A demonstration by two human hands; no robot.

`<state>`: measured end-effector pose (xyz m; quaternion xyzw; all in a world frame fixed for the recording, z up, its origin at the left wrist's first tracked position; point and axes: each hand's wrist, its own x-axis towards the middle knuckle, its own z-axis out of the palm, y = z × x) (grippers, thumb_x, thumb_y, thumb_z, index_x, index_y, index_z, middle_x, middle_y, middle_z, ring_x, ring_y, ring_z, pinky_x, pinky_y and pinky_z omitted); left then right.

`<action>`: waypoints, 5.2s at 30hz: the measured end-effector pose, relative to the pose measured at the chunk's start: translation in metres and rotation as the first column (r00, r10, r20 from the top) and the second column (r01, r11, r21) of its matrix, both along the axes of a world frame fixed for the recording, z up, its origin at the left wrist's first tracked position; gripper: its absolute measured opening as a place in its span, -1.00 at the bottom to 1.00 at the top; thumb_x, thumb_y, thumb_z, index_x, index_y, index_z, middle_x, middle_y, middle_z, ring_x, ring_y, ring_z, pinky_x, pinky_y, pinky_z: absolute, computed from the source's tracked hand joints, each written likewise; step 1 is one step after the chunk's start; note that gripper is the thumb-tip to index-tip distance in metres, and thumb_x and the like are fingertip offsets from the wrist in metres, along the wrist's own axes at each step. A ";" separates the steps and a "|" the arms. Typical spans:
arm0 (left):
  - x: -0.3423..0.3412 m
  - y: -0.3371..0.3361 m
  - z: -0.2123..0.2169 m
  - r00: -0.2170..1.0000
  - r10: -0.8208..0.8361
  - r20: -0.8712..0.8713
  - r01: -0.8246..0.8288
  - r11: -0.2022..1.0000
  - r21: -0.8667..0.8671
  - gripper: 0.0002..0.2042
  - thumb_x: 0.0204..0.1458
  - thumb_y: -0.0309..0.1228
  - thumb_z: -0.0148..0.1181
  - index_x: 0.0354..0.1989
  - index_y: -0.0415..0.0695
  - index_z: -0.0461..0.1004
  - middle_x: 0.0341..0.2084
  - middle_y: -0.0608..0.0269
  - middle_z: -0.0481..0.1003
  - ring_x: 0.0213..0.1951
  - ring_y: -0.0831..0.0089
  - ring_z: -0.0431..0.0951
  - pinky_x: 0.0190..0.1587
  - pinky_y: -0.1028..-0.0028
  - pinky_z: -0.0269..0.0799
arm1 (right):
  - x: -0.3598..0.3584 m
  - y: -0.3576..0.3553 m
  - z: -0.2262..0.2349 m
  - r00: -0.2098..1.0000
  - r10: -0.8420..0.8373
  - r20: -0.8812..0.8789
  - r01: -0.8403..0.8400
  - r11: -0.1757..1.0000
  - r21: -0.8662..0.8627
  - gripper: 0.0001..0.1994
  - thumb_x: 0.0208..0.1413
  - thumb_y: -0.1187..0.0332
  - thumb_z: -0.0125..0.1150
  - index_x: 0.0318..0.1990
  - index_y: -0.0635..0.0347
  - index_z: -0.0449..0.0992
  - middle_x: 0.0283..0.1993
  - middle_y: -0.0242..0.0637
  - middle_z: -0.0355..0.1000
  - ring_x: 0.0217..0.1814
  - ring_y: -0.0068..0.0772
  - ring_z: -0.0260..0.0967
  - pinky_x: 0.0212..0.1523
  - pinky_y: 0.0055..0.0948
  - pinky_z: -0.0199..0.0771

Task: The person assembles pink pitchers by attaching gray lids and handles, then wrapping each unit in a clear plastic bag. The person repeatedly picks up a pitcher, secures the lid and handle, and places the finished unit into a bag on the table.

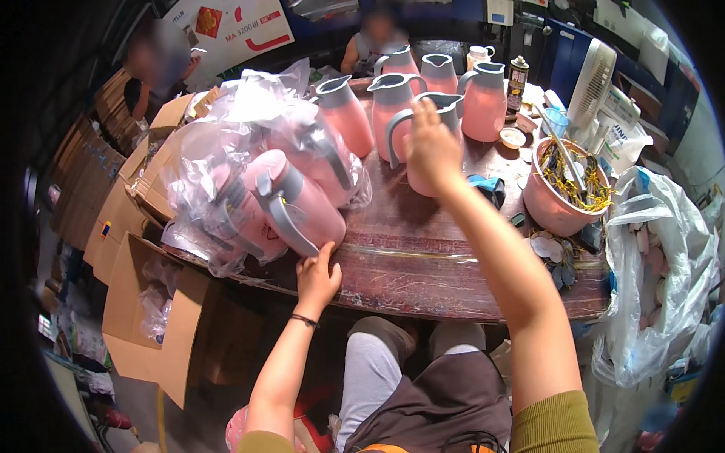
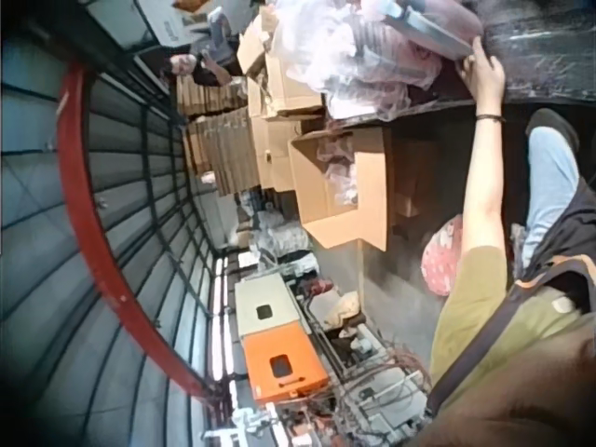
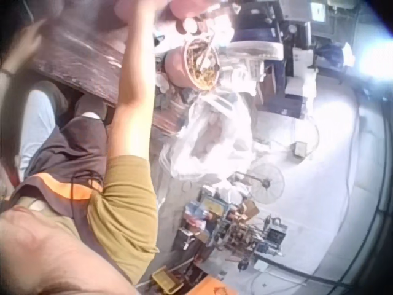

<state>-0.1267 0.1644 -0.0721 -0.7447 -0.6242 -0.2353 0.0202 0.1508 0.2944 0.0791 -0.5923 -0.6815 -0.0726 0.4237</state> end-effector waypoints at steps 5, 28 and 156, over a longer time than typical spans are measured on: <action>-0.027 0.029 -0.003 0.996 0.064 0.067 -0.060 0.996 -0.069 -0.44 -0.05 -0.29 0.19 0.19 -0.07 0.28 -0.05 0.08 0.45 0.05 0.11 0.41 0.21 0.08 0.18 | 0.032 0.020 -0.009 0.994 0.025 0.103 -0.031 0.998 0.063 -0.59 -0.04 0.33 0.27 0.02 0.09 0.41 -0.05 -0.21 0.37 -0.12 -0.08 0.46 -0.15 -0.19 0.49; 0.176 -0.149 0.142 0.573 -0.711 0.408 0.809 0.411 -0.420 -0.62 -0.39 -0.29 0.46 -0.36 -0.24 0.61 0.22 -0.12 0.24 0.27 -0.04 0.21 0.25 0.12 0.14 | 0.272 -0.501 -0.265 0.674 -0.581 -0.456 -0.541 0.032 -0.840 -0.63 0.14 0.10 0.16 -0.18 0.29 0.59 -0.31 -0.24 0.56 -0.43 -0.45 0.52 -0.37 -0.41 0.52; 0.177 -0.203 0.116 0.676 -0.148 0.722 0.634 0.617 -0.467 -0.78 -0.10 -0.40 0.37 -0.34 -0.26 0.53 -0.53 0.32 0.51 -0.43 0.64 0.46 -0.37 0.57 0.37 | 0.175 -0.371 -0.096 0.907 0.181 -0.380 -0.104 0.971 0.215 -0.37 -0.19 0.31 0.48 0.05 0.18 0.27 0.03 -0.14 0.26 0.12 -0.05 0.30 0.16 -0.10 0.32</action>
